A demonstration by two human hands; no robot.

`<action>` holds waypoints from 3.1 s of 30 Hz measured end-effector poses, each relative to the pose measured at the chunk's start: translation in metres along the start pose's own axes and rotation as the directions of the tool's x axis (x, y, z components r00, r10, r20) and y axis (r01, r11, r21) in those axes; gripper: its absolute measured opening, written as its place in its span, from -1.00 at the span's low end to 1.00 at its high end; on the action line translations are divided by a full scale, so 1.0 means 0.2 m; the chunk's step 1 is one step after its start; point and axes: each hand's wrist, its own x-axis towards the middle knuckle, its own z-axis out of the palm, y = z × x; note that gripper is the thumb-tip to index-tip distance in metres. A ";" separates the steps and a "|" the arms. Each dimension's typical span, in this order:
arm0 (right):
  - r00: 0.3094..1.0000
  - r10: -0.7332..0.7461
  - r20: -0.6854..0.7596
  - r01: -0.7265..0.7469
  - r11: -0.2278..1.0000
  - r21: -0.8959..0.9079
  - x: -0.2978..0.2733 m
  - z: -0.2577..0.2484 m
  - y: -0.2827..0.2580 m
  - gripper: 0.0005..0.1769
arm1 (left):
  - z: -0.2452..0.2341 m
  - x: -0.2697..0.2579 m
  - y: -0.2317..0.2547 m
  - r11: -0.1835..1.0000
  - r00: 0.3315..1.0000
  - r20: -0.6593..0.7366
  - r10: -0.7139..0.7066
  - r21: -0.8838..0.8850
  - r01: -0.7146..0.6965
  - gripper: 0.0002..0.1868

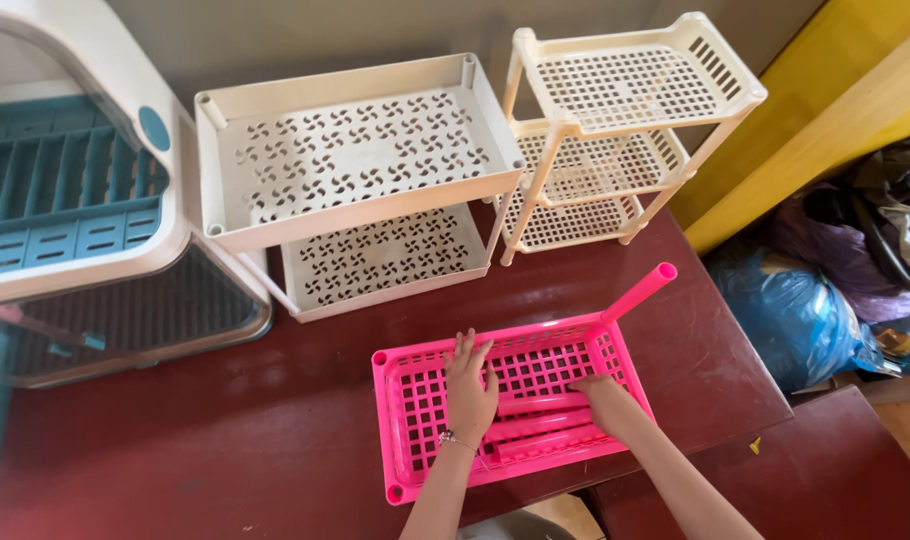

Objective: The person wipes pink plastic shelf components with a gray cloth, then inserts the legs into the shelf base and stands the unit upright on the table.

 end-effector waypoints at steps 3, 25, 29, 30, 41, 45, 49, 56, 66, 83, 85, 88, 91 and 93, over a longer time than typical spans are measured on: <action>0.998 0.015 0.059 -0.011 0.998 -0.068 0.02 0.02 0.02 -0.43 | -0.08 0.00 0.01 1.000 0.997 -0.077 -0.029 -0.013 0.028 -0.57; 0.973 -0.042 0.226 -0.130 0.711 0.691 0.39 0.04 -0.79 -0.54 | -0.54 -0.13 -0.31 0.889 0.892 -0.110 -0.438 -0.196 0.413 -0.29; 0.977 -0.057 0.207 -0.156 0.475 0.866 0.46 0.09 -1.06 -0.50 | -0.52 -0.15 -0.39 0.861 0.901 -0.157 -0.404 -0.398 0.317 -0.31; 0.974 -0.022 0.227 -0.196 0.423 0.885 0.48 0.10 -1.12 -0.44 | -0.51 -0.15 -0.41 0.781 0.881 -0.118 -0.458 -0.527 0.335 -0.34; 0.993 0.006 0.122 -0.100 0.618 0.780 0.57 0.13 -1.49 -0.59 | -0.67 -0.14 -0.48 0.233 0.697 0.346 -0.629 -0.771 0.593 -0.44; 0.989 0.081 0.122 -0.140 0.769 0.624 0.59 0.15 -1.51 -0.61 | -0.74 -0.12 -0.49 0.206 0.696 0.413 -0.587 -0.755 0.623 -0.42; 0.998 0.025 0.060 -0.056 0.803 0.593 0.61 0.14 -1.52 -0.62 | -0.78 -0.08 -0.47 0.185 0.671 0.456 -0.585 -0.730 0.658 -0.40; 0.998 -0.065 0.012 0.049 0.846 0.532 0.57 0.11 -1.57 -0.68 | -0.91 0.02 -0.41 0.282 0.673 0.564 -0.479 -0.627 0.726 -0.02; 0.988 -0.144 -0.054 0.153 0.888 0.433 0.59 0.24 -1.53 -0.69 | -0.91 0.08 -0.37 0.438 0.695 0.624 -0.355 -0.546 0.714 0.42; 0.997 -0.066 0.026 0.052 0.933 0.355 0.56 0.21 -1.56 -0.65 | -0.96 0.08 -0.32 0.424 0.701 0.591 -0.399 -0.559 0.712 0.44; 0.993 -0.110 0.048 0.076 0.884 0.462 0.56 0.21 -1.52 -0.67 | -0.94 0.07 -0.32 0.506 0.720 0.583 -0.376 -0.522 0.687 0.49; 0.968 -0.241 0.065 0.141 0.743 0.654 0.57 0.21 -1.46 -0.63 | -0.92 0.05 -0.36 0.605 0.743 0.571 -0.349 -0.468 0.644 0.50; 0.934 -0.345 0.092 0.221 0.761 0.611 0.59 0.14 -1.44 -0.47 | -0.89 0.04 -0.42 0.533 0.751 0.556 -0.355 -0.540 0.652 0.41; 0.796 -0.604 -0.043 0.574 0.731 0.368 0.63 0.05 -1.47 -0.37 | -0.86 0.03 -0.47 0.471 0.739 0.553 -0.386 -0.571 0.673 0.34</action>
